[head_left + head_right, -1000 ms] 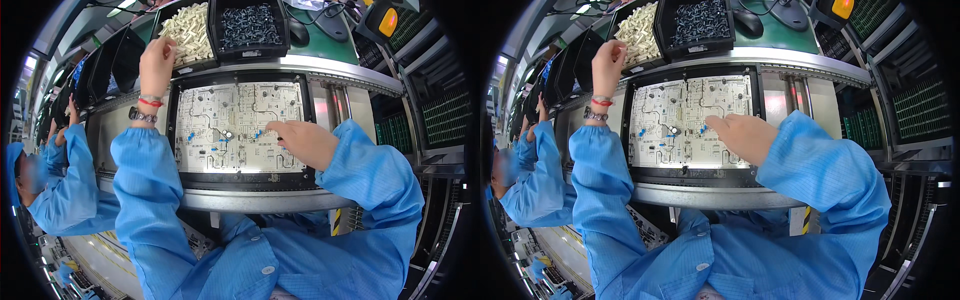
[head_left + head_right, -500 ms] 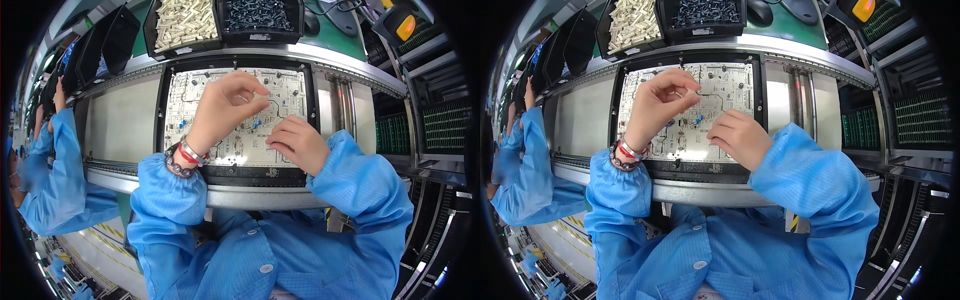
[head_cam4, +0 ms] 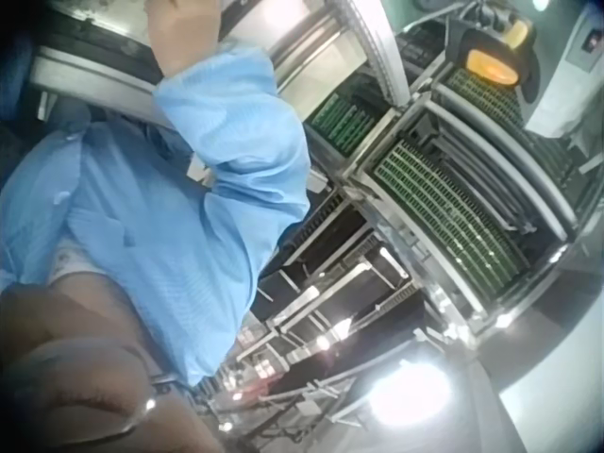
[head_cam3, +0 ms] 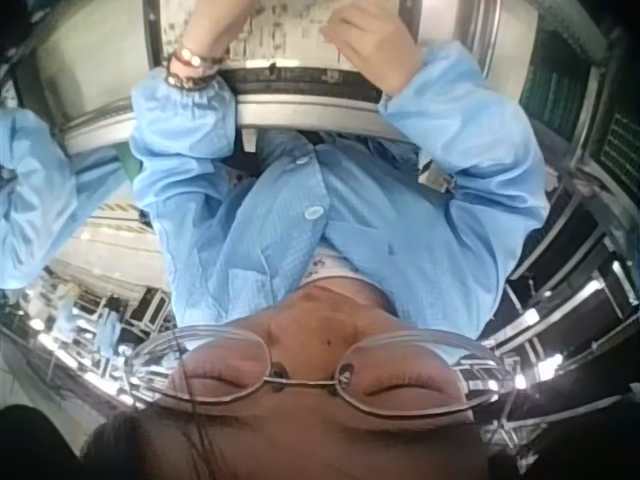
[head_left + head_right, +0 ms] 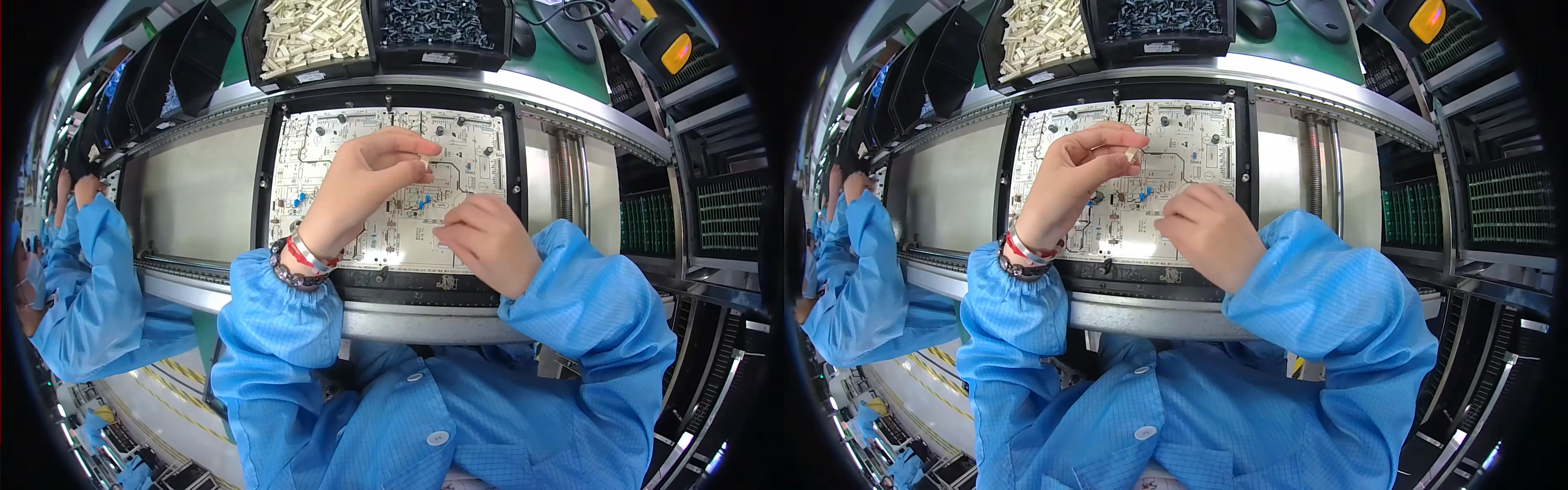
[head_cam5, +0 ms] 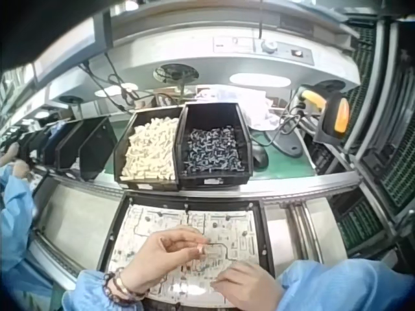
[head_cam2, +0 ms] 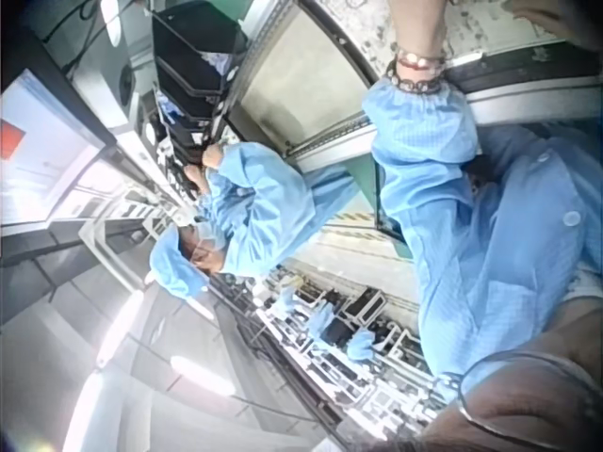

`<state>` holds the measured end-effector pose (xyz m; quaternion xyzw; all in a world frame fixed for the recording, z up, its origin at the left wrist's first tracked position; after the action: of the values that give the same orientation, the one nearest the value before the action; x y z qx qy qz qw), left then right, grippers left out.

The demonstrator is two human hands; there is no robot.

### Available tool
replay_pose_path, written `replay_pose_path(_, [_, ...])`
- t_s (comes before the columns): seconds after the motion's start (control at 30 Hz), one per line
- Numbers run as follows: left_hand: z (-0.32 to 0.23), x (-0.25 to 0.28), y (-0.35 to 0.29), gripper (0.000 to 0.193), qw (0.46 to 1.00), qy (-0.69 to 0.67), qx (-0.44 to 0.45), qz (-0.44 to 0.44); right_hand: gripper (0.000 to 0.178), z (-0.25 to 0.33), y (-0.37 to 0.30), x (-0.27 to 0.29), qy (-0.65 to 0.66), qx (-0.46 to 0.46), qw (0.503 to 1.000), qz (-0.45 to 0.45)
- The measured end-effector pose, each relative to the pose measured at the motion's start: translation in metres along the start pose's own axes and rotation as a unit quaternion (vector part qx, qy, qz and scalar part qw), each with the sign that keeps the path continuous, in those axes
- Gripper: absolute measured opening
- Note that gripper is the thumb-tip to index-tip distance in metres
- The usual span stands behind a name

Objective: The person assembles circuit boards on an assembly line by placing boards into fixture frames, picking electronic components from bins, and inserting them into the boards by hand before sending them down the conveyor.

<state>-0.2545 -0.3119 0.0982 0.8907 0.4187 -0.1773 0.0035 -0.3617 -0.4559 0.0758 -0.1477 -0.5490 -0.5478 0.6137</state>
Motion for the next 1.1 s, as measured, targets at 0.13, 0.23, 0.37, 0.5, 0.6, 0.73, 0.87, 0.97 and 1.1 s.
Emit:
replay_pose_path(0.13, [0.0,0.001,0.003,0.024,0.997,0.062,-0.034,0.009,0.017,0.003,-0.002,0.008,-0.073,0.035,0.997,-0.004])
replay_pose_path(0.23, [0.001,-0.009,0.001,0.025,0.995,0.093,-0.026,0.005,0.022,-0.012,-0.001,0.038,-0.014,-0.003,1.0,0.0])
replay_pose_path(0.37, [0.011,-0.04,0.014,0.02,0.98,0.185,-0.055,0.052,0.021,-0.061,-0.018,0.078,-0.028,-0.095,0.99,-0.1])
replay_pose_path(0.5, [0.029,-0.058,0.037,0.02,0.952,0.263,-0.128,0.089,0.018,-0.103,-0.043,0.087,0.011,-0.177,0.976,-0.129])
replay_pose_path(0.6, [0.04,-0.063,0.047,0.023,0.92,0.358,-0.145,0.065,0.018,-0.119,-0.056,0.089,0.01,-0.165,0.978,-0.127])
replay_pose_path(0.73, [0.038,-0.068,0.048,0.025,0.9,0.412,-0.135,0.045,0.017,-0.12,-0.061,0.098,0.001,-0.169,0.979,-0.114])
replay_pose_path(0.87, [0.031,-0.071,0.046,0.026,0.871,0.464,-0.157,0.051,0.017,-0.119,-0.067,0.098,-0.009,-0.142,0.978,-0.151])
replay_pose_path(0.97, [0.025,-0.074,0.046,0.026,0.852,0.495,-0.159,0.056,0.017,-0.117,-0.066,0.098,-0.01,-0.135,0.979,-0.153])
replay_pose_path(1.1, [0.019,-0.082,0.048,0.025,0.806,0.565,-0.156,0.088,0.016,-0.115,-0.069,0.097,-0.008,-0.127,0.979,-0.161])
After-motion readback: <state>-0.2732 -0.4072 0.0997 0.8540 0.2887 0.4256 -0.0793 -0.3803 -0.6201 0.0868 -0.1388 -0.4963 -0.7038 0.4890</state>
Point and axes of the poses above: each hand's wrist, its own y-axis towards the middle knuckle, its own x-axis out of the back of the hand, z = x × y, the point moved 3 cm from there along y, towards the middle knuckle, and after that the axes turned 7 degrees about -y, right-handed, at the moved point
